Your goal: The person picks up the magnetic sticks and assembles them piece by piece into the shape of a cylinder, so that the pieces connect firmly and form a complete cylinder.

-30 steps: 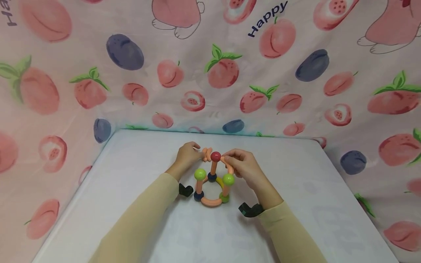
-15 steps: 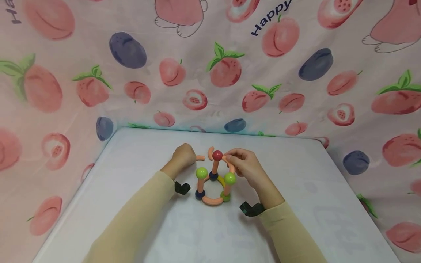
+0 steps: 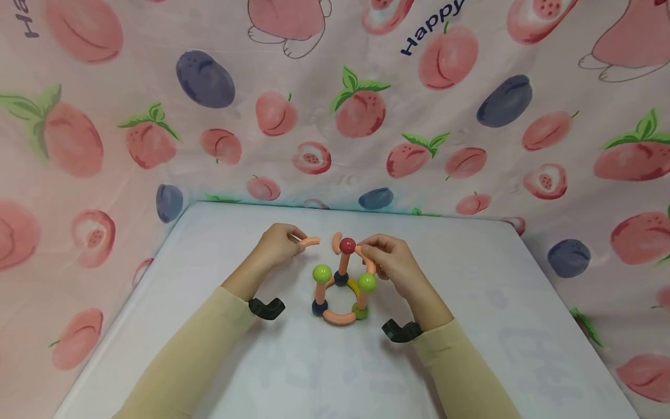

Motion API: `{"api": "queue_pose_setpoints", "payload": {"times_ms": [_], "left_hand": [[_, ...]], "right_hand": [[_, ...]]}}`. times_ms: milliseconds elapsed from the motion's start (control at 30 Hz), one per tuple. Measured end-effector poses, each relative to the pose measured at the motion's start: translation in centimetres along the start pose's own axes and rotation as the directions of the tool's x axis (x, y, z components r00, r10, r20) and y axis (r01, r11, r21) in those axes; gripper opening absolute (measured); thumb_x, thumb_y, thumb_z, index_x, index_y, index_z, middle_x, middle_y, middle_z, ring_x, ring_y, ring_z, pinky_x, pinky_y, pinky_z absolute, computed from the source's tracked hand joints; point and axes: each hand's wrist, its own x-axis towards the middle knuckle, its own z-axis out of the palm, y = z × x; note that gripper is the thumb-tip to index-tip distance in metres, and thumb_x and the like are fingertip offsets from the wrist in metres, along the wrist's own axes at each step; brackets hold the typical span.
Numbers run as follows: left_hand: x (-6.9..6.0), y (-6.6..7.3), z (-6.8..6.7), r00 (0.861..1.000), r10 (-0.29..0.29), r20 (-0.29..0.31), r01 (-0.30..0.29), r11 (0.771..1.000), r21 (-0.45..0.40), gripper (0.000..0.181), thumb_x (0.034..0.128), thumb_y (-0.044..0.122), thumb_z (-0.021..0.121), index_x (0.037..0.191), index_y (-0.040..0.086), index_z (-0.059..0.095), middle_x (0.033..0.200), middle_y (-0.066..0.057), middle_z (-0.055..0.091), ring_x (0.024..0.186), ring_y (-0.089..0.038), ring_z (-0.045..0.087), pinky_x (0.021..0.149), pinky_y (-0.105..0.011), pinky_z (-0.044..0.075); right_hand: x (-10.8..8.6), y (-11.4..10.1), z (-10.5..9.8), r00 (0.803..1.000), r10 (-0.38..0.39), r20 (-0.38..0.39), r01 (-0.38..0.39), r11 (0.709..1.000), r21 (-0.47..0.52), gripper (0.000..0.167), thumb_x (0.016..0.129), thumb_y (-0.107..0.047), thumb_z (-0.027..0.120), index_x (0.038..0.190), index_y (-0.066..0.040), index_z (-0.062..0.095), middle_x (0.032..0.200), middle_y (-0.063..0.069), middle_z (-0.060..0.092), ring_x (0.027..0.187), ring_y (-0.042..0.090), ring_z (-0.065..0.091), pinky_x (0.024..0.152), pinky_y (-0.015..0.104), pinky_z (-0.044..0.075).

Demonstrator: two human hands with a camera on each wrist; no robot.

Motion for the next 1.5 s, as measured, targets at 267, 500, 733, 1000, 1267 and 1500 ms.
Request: {"api": "queue_pose_setpoints", "payload": {"times_ms": [267,500,733,1000,1267,1500], "left_hand": [[-2.3,2.3,-0.5,0.993,0.045,0.106,-0.026,0.985,-0.170,0.034,0.0994,0.013,0.074,0.133,0.015,0.074,0.118,-0.013,0.073,0.097,-0.027,0.068,0.079,-0.031,0.055],[-3.4,3.1,-0.3,0.982,0.068,0.175,-0.022,0.967,-0.252,0.033,0.0998,0.012,0.072,0.133,0.009,0.073,0.110,-0.011,0.075,0.093,-0.021,0.068,0.082,-0.029,0.058],[-4.0,3.3,-0.3,0.975,0.078,0.209,-0.008,0.947,-0.320,0.031,0.0990,0.014,0.072,0.129,0.007,0.072,0.101,-0.007,0.076,0.089,-0.020,0.070,0.082,-0.029,0.060],[-4.3,3.2,-0.2,0.974,0.077,0.213,0.000,0.939,-0.343,0.038,0.0958,0.016,0.076,0.132,0.005,0.070,0.101,-0.009,0.074,0.090,-0.021,0.074,0.088,-0.035,0.064],[-4.7,3.2,-0.3,0.970,0.088,0.226,0.002,0.929,-0.370,0.039,0.0964,0.015,0.077,0.132,0.002,0.068,0.101,-0.011,0.077,0.083,-0.019,0.070,0.090,-0.039,0.065],[-5.1,3.3,-0.3,0.967,0.104,0.231,-0.009,0.926,-0.378,0.037,0.1007,0.017,0.075,0.132,0.000,0.067,0.105,-0.015,0.078,0.084,-0.016,0.073,0.097,-0.044,0.064]], "right_hand": [[0.0,0.1,0.2,1.000,0.014,-0.008,-0.014,1.000,-0.005,0.031,0.105,-0.031,0.070,0.121,-0.004,0.073,0.083,0.002,0.068,0.059,0.013,0.047,0.051,0.022,0.035],[0.1,0.3,0.2,1.000,0.009,-0.007,-0.009,1.000,-0.006,0.032,0.105,-0.032,0.070,0.121,-0.004,0.073,0.083,0.002,0.067,0.058,0.013,0.046,0.052,0.023,0.035],[0.1,0.5,0.2,1.000,0.009,-0.005,-0.009,1.000,-0.006,0.032,0.105,-0.032,0.070,0.122,-0.004,0.073,0.082,0.002,0.067,0.058,0.013,0.045,0.052,0.023,0.035],[0.1,0.5,0.3,1.000,0.010,-0.017,-0.011,1.000,-0.016,0.032,0.105,-0.032,0.070,0.121,-0.005,0.074,0.083,0.003,0.068,0.059,0.013,0.047,0.052,0.023,0.036],[0.2,0.3,0.3,1.000,-0.004,-0.012,0.004,1.000,-0.014,0.031,0.105,-0.031,0.070,0.121,-0.004,0.073,0.083,0.003,0.067,0.057,0.013,0.046,0.051,0.023,0.036],[0.2,0.1,0.3,1.000,-0.007,-0.013,0.006,1.000,-0.021,0.031,0.105,-0.030,0.070,0.121,-0.004,0.074,0.083,0.003,0.068,0.058,0.013,0.046,0.052,0.023,0.036]]}}
